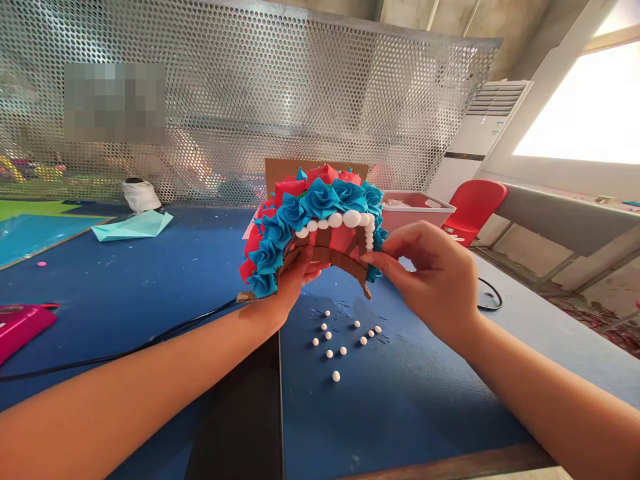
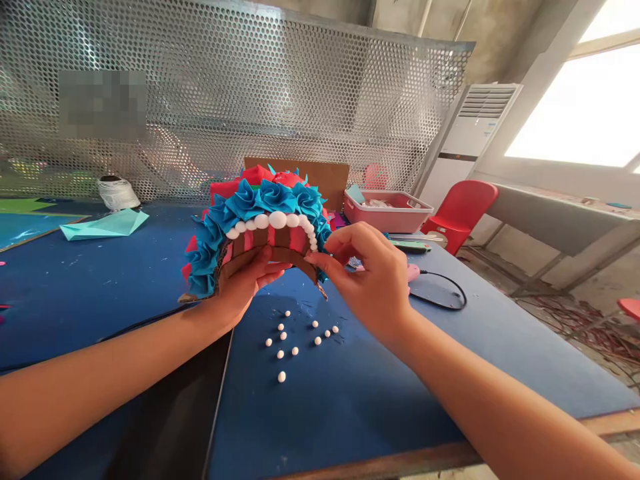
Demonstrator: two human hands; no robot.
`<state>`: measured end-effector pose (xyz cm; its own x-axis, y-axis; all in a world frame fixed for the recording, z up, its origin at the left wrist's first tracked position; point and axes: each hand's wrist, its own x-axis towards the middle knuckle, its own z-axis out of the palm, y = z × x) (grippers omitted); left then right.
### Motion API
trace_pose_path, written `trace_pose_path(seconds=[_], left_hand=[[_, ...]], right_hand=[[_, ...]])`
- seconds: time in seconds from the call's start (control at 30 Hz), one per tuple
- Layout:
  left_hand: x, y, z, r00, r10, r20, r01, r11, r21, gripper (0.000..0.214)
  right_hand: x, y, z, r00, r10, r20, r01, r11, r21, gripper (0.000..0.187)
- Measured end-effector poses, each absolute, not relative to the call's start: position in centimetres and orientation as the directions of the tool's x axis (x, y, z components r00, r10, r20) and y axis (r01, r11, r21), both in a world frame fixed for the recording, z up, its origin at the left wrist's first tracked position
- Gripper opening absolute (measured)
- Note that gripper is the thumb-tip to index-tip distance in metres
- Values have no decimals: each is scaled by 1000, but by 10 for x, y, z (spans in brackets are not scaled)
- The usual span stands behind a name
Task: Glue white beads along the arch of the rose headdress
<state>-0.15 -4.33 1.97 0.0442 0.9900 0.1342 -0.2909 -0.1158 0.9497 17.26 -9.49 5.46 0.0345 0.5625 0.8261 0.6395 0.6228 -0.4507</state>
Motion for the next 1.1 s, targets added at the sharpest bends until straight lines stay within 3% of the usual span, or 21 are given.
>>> trace_pose_path(seconds=[0.2,0.47,0.67,0.9,1.0,1.1], left_hand=[[-5,-42,20,71,993,98,-332,-69,941,33],[-6,-40,18,35,999,11,-423,5,906,25],[-8,-37,18,-2,999,-49,-499,42,866,27],[-7,-37,22,-59,992,-115,-534,66,843,28],[-7,-37,23,-72,987,-141,-541,80,837,30],[-6,-36,23,-77,985,-154,-541,88,836,29]], right_hand=[[177,-93,53,-13,560,829,618,656,-433,4],[185,-85,47,-5,716,698,554,583,-594,37],[180,-89,50,9,745,667,499,575,-649,19],[188,-82,47,-42,767,641,575,543,-612,16],[191,-78,47,-51,742,669,445,616,-649,23],[191,-77,48,-76,752,655,164,657,-736,30]])
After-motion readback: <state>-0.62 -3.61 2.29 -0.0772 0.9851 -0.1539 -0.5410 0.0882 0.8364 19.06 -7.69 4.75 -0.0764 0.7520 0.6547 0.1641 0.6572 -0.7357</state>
